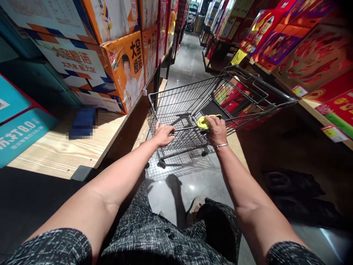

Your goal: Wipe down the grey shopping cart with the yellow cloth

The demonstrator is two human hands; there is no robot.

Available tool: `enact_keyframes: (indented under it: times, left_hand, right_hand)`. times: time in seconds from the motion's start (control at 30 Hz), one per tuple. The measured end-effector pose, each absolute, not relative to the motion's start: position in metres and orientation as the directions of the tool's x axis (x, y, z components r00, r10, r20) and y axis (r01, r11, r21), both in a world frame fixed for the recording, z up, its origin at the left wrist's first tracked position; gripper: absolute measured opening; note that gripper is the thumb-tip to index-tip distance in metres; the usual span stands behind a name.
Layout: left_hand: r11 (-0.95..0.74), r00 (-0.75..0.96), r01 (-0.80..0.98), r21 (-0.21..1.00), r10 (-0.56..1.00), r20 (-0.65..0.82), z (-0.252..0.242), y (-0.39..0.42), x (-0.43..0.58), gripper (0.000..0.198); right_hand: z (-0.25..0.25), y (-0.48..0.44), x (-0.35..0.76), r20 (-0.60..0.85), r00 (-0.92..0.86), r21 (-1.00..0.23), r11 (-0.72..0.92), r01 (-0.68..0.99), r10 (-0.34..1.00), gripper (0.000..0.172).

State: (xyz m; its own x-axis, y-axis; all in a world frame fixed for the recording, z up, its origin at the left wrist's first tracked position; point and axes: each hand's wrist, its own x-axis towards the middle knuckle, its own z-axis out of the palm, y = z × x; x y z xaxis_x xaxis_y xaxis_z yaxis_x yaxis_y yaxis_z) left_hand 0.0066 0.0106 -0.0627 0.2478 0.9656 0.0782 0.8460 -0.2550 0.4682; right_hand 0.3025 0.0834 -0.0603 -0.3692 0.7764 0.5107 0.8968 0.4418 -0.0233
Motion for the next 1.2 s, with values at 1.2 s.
enact_keyframes:
  times: [1.2]
  left_hand:
    - [-0.226, 0.244, 0.925, 0.306, 0.969, -0.024, -0.035, 0.022, 0.016, 0.053]
  right_hand:
    - [-0.052, 0.018, 0.351, 0.446, -0.106, -0.158, 0.194, 0.968, 0.889, 0.044]
